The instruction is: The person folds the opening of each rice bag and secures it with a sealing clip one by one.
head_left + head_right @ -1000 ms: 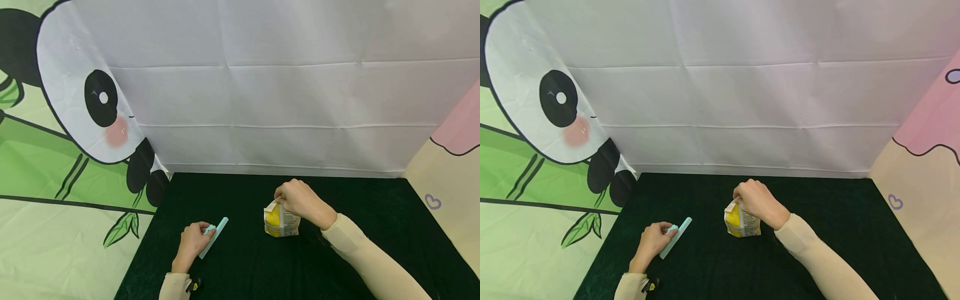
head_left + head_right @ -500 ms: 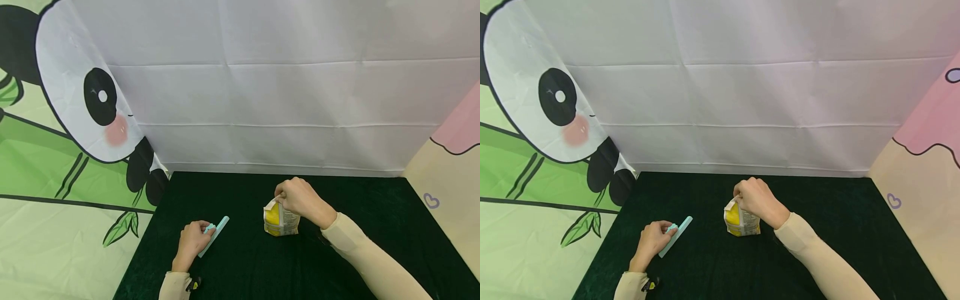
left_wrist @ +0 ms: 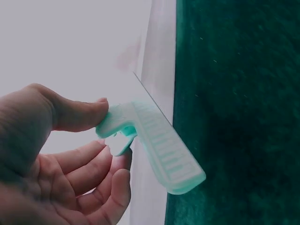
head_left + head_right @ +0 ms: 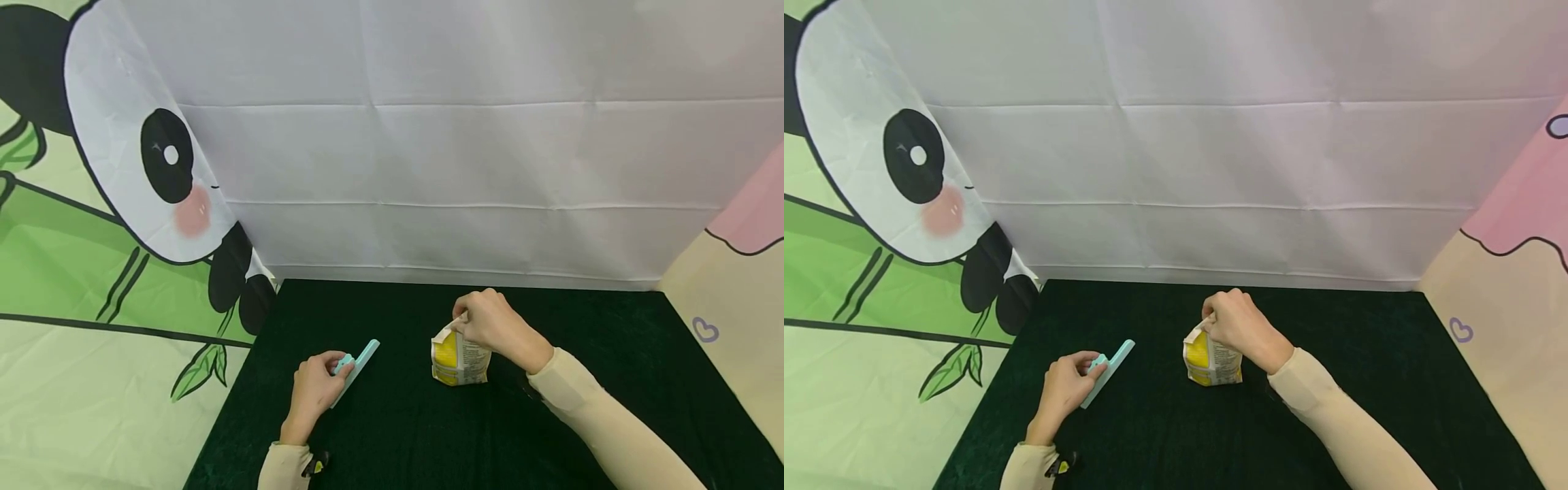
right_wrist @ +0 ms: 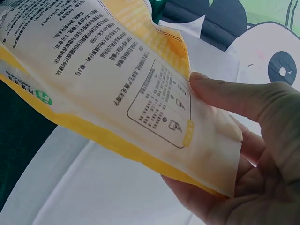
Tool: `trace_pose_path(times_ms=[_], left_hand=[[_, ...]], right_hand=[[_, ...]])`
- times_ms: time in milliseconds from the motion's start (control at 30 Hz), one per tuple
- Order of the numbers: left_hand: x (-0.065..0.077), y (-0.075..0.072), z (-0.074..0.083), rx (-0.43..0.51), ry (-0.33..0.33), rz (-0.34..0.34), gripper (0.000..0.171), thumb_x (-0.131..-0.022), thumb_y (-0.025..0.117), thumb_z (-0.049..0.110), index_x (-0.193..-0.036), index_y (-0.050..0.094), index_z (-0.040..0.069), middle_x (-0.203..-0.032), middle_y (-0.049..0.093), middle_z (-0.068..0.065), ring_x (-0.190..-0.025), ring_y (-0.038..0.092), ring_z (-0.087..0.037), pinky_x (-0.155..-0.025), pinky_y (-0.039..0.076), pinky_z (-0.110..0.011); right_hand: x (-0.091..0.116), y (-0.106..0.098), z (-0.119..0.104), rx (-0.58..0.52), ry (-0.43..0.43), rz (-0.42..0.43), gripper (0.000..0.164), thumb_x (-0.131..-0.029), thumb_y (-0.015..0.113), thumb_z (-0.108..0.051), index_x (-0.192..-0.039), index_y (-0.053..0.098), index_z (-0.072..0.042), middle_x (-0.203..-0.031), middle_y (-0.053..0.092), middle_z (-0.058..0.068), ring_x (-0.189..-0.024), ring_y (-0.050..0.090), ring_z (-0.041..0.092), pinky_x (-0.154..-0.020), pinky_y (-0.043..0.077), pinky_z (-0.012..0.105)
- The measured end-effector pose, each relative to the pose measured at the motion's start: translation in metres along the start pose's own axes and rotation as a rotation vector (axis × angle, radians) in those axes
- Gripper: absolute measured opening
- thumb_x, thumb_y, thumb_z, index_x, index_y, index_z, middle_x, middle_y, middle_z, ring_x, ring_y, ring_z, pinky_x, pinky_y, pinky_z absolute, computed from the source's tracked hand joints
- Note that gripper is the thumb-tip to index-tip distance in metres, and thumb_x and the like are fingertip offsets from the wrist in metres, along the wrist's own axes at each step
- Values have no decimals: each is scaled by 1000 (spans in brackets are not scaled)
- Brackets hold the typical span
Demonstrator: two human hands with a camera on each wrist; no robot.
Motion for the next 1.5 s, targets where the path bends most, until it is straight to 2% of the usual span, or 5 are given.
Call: trace_pose_path(times_ms=[167, 667, 900, 1300, 1500], left_hand=[[3, -5, 13, 22, 18, 18, 29, -99, 75, 28, -123, 77, 11, -106, 77, -6, -94, 68, -17, -81, 56, -38], [10, -14, 35, 85, 66, 64, 25, -98, 77, 25, -120, 79, 13, -100, 78, -3, -85, 63, -14, -75, 48, -29], [10, -17, 45, 122, 77, 95, 24, -97, 78, 23, -120, 80, 15, -105, 81, -7, -72, 63, -18, -68, 49, -26], [10, -11, 65, 137, 117, 104, 23, -97, 78, 21, -119, 80, 13, -112, 82, -10, -73, 70, -14, -72, 55, -29], [8, -5, 75, 154, 149, 92, 23, -98, 77, 20, -120, 79, 12, -113, 82, -12, -63, 63, -12, -63, 51, -24]], right_hand=[[0, 1, 0, -38, -28, -22, 5, -97, 78, -12, -98, 78, -8, -109, 77, 17, -79, 71, 16, -67, 65, 32], [2, -2, 4, -2, -85, -25, 7, -98, 75, -11, -103, 80, -10, -109, 79, 13, -79, 69, 14, -66, 62, 29], [1, -4, 6, -6, -94, -10, 7, -98, 77, -13, -102, 81, -12, -114, 80, 14, -95, 78, 26, -71, 65, 35], [0, -3, 12, -47, -103, -17, 8, -98, 76, -12, -104, 81, -11, -115, 80, 15, -97, 78, 27, -72, 66, 35], [-2, -1, 15, -69, -98, -14, 8, -99, 76, -13, -104, 81, -11, -114, 80, 15, -94, 77, 24, -71, 65, 34]])
Point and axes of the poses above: each hand's wrist, its own x-axis away from the middle knuckle, its own y-axis out of the palm, z = x × y, the point moved 10 cm from there along -x, towards the middle knuckle
